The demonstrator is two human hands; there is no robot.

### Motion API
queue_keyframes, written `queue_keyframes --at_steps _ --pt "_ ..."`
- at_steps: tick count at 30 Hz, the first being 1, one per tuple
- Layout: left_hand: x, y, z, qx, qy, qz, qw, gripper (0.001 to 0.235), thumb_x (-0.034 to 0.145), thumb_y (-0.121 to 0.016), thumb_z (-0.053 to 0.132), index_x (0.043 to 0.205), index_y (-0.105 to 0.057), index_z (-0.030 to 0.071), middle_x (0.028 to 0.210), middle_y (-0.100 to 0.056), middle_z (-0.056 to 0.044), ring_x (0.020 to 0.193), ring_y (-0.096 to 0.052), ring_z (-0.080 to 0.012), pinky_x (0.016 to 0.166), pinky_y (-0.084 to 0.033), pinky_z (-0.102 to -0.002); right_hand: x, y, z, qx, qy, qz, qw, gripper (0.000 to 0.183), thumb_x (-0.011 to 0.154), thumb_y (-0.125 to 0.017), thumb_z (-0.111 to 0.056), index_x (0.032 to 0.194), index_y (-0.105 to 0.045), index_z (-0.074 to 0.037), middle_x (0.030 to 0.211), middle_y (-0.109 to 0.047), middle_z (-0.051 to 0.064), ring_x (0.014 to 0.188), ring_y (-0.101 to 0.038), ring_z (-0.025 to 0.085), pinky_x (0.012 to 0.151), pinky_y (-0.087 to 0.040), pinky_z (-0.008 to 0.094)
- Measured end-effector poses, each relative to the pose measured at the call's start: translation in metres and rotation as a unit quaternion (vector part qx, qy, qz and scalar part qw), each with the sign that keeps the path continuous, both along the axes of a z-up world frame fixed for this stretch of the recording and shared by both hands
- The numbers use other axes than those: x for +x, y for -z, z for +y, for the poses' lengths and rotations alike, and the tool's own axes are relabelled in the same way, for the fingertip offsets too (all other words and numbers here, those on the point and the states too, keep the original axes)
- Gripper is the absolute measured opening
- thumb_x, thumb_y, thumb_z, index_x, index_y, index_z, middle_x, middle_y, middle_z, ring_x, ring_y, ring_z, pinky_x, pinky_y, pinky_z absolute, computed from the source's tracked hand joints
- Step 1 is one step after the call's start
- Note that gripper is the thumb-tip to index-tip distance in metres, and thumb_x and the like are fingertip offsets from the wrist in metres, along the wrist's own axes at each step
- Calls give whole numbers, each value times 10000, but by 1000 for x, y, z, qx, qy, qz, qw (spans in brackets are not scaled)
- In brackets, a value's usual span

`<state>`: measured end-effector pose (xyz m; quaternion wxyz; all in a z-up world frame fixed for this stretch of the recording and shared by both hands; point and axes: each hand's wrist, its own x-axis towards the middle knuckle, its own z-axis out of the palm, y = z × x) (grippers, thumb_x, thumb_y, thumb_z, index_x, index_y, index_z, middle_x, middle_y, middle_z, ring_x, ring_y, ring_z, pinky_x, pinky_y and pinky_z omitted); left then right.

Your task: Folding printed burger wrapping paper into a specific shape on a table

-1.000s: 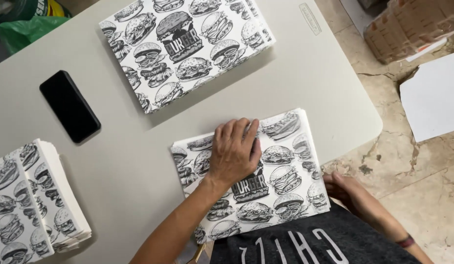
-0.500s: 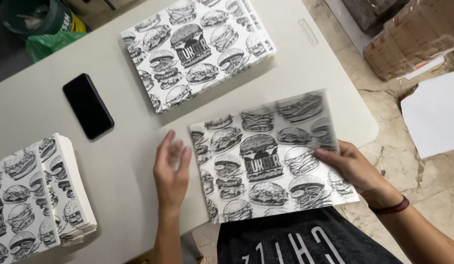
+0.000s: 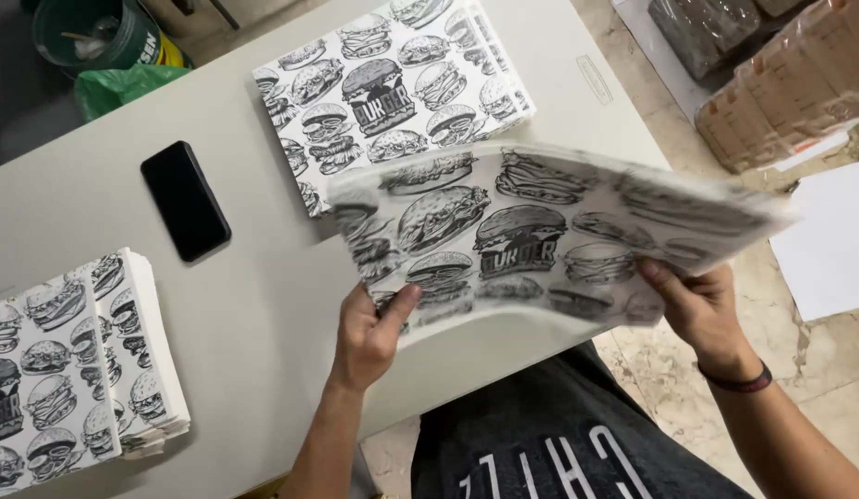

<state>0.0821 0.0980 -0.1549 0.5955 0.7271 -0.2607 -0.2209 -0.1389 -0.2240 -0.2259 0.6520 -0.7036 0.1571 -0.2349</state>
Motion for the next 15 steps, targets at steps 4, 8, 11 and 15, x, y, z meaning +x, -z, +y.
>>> queue_keyframes --at_steps 4,8,11,15 --pt "-3 15 9 -55 -27 -6 998 195 934 -694 112 748 -687 50 896 -710 61 909 -649 -90 757 -519 -272 7 3 -5 -49 53 -84 994 365 933 -698 -119 1270 -620 -3 1337 -653 113 1263 -635 221 1174 -528 372" --pt "1 51 1 -138 -33 -45 989 306 951 -656 145 1216 -594 7 1081 -684 -75 988 -652 -174 878 -545 -306 14 31 -11 5 61 -16 998 380 856 -777 -126 1211 -683 -28 1229 -708 104 1114 -696 172 1029 -600 307" --pt "6 52 -1 -213 -17 -47 976 262 969 -610 100 1195 -528 -4 1118 -607 -129 992 -610 -220 875 -521 -356 24 30 -16 -67 15 -50 996 457 831 -790 -77 1252 -635 5 1178 -712 123 1041 -698 203 963 -606 314" --pt "16 53 -8 -218 -26 -54 974 360 935 -677 179 1210 -571 -27 1128 -686 -173 1065 -675 -248 929 -549 -360 53 -2 -6 -117 -69 -22 990 502 846 -749 -178 1311 -650 -17 1107 -754 179 1001 -737 243 905 -588 368"
